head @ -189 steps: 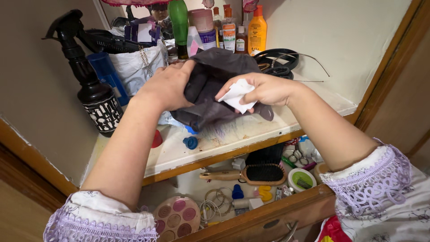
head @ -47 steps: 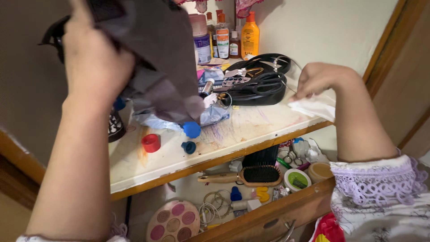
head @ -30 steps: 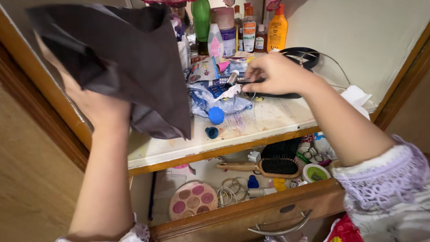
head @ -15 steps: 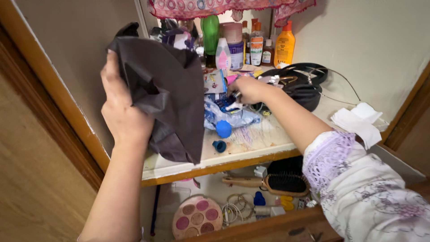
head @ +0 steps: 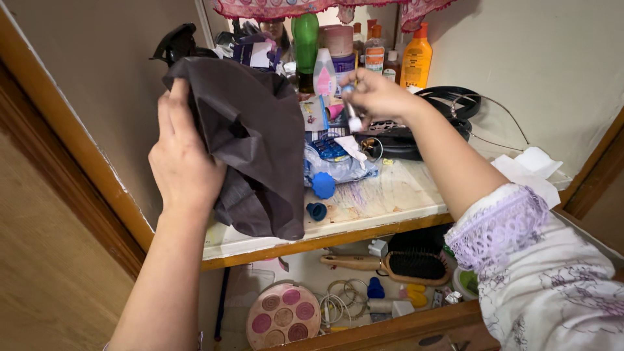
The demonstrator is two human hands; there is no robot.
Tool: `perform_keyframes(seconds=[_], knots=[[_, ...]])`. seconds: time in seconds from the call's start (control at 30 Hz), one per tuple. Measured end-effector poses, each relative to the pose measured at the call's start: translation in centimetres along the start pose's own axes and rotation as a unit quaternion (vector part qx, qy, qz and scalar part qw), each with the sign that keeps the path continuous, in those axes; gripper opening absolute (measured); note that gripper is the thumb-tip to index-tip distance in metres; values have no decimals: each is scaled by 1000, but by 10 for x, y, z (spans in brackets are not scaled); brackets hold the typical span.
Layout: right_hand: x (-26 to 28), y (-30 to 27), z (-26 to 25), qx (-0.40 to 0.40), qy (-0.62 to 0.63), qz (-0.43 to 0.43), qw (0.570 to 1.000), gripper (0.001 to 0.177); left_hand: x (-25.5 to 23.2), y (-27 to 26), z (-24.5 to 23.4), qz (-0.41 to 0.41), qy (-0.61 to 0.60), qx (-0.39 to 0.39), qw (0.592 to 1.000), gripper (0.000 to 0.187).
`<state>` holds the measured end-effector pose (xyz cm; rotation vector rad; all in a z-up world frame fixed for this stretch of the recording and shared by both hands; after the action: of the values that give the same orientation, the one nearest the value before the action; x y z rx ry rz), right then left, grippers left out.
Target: The person opens a wooden drawer and sorts through various items on a cluttered shelf, including a black bag, a hairbrush, and cosmetic bottles. They remove items from the bag, place a black handbag into a closet, and continue to rearrange objects like a makeup palette and a spray bottle on the shelf.
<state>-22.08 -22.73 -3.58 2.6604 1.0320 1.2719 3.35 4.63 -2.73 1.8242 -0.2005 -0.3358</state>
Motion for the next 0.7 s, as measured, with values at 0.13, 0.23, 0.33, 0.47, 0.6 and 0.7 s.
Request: perform_keyframes(seconds=[0.13, 0.23, 0.33, 0.47, 0.6, 0.7], knots=[[13, -14, 2, 85, 27, -35, 995, 48, 0, 0, 2, -2, 27, 6, 1000, 93], [19, -17, 4, 160, -1, -101, 982, 61, 3, 1, 3, -10, 24, 13, 1000, 93], [22, -18, 6, 206, 20, -140, 968, 58, 1, 2, 2, 6, 17, 7, 1000, 93], [26, -23, 7, 256, 50, -171, 950, 58, 1, 1, 3, 2, 24, 12, 1000, 95], [20, -22, 4, 231, 150, -75, 958, 65, 0, 1, 2, 2, 18, 11, 1000, 94], [27, -22, -17, 136, 248, -158, 946, 67, -1, 1, 0, 6, 4, 6, 1000, 91]])
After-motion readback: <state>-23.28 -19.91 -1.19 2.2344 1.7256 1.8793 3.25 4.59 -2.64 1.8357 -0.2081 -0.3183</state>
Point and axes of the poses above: each hand's wrist, its own y-axis towards the middle knuckle, its own z-axis out of the palm, x = y × z, the point moved 6 cm from there along y, towards the middle knuckle, and after that the axes turned 11 degrees about -y, right-handed, at the moved point
